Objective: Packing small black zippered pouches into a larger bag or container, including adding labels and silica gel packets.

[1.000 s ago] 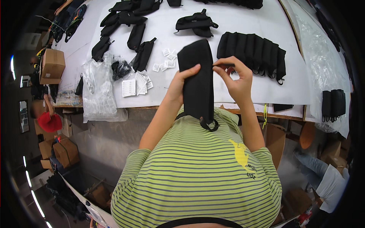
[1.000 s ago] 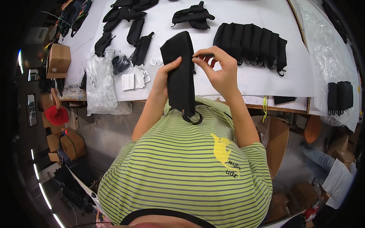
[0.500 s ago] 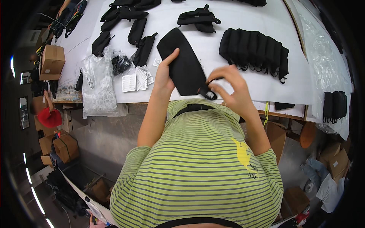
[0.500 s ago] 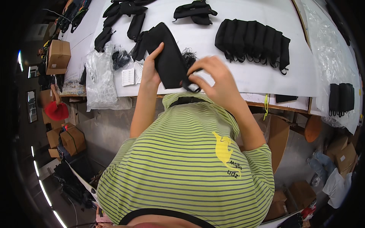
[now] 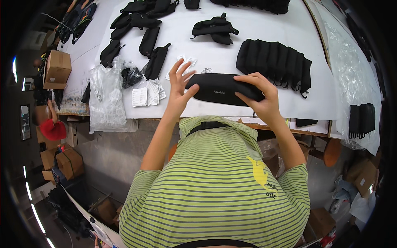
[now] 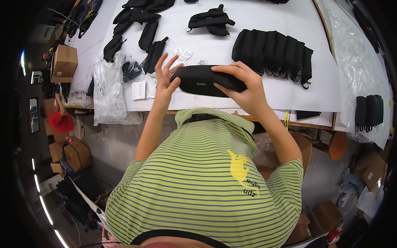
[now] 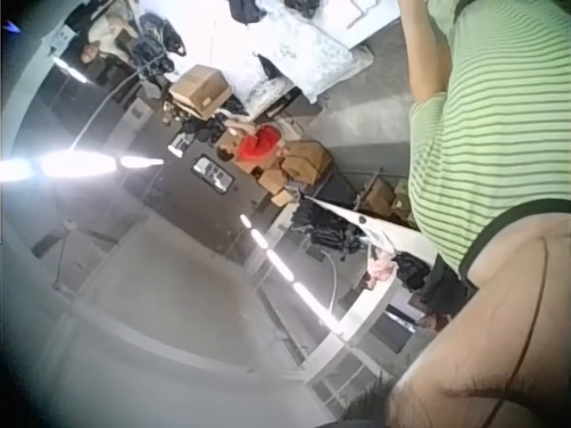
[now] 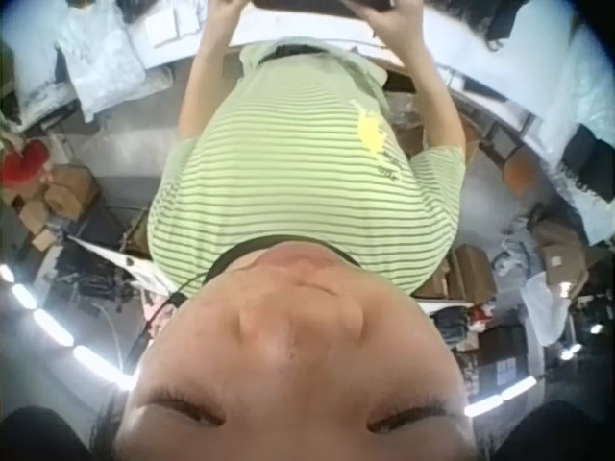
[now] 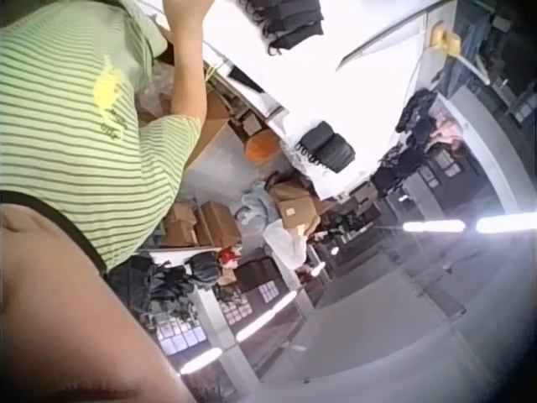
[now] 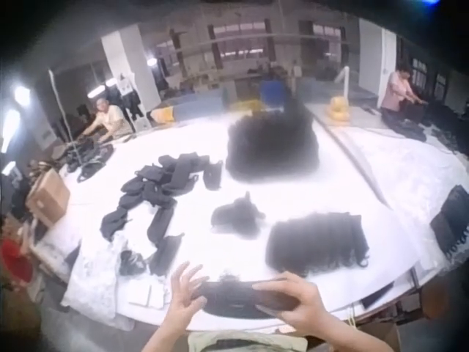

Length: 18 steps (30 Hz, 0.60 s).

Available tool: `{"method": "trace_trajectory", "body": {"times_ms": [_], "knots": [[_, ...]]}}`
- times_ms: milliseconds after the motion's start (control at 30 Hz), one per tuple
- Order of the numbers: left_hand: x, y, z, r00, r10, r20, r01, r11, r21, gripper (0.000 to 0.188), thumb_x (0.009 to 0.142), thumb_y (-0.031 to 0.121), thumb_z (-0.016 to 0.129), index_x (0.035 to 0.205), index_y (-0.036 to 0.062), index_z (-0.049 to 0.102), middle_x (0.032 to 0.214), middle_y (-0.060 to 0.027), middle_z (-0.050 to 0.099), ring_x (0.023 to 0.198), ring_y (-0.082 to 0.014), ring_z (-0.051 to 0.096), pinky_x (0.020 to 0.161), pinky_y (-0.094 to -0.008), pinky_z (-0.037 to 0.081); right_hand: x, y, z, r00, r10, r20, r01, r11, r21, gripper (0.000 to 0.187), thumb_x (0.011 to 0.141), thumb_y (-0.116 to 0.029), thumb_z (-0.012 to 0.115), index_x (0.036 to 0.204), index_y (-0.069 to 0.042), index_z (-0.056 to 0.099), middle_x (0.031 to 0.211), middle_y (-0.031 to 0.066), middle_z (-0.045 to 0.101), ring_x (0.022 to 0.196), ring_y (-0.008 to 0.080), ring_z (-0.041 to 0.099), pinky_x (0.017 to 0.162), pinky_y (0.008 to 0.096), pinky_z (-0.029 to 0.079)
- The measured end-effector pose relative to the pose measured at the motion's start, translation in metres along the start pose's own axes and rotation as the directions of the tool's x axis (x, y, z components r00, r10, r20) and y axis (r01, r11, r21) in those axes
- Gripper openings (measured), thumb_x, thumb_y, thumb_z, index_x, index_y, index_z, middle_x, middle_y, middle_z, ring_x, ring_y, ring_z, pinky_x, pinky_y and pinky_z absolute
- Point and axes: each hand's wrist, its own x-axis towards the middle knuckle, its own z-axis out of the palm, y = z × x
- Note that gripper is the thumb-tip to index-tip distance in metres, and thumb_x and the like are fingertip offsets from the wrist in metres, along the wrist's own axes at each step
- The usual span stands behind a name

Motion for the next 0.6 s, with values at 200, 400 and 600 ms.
{"method": "trace_trajectory", "body": {"times_ms": [200,400,600], "knots": [[0.011,0.028,0.003,0.981,0.077,0.180,-0.117,0.968,0.224,0.012,0.080,0.007,0.063,0.091,0.0014,0.066,0.088,-0.0061,0.056,0.084,-0.0159,0.053,0.076,-0.0259,0.041,-0.008,0.015,-0.024,0.984,0.151,0.097,-0.144,0.987,-0.074,0.022,0.074,-0.011,0.071,0.095,-0.007,0.069,0.080,-0.0006,0.060,0.068,0.0095,0.046,0.062,0.0201,0.036],[0.015,0.013,0.007,0.902,-0.220,0.370,0.118,0.953,0.279,0.017,0.083,0.010,0.057,0.096,0.0038,0.065,0.107,-0.0058,0.051,0.087,-0.0143,0.053,0.076,-0.0256,0.043,-0.029,0.049,-0.058,0.765,0.499,0.406,-0.591,0.795,0.135,0.032,0.073,-0.010,0.073,0.105,-0.011,0.068,0.075,-0.0058,0.057,0.060,0.0011,0.036,0.054,0.0188,0.032],[-0.018,-0.107,-0.081,0.947,-0.253,-0.199,0.315,0.604,0.732,0.045,0.083,0.029,0.064,0.121,0.0096,0.051,0.122,-0.0129,0.042,0.108,-0.0264,0.048,0.091,-0.0374,0.040,-0.056,0.106,-0.133,0.766,0.394,-0.508,-0.472,0.881,-0.028,0.044,0.074,-0.011,0.072,0.117,-0.012,0.060,0.093,0.0052,0.062,0.056,0.0045,0.047,0.052,0.0191,0.041]]}}
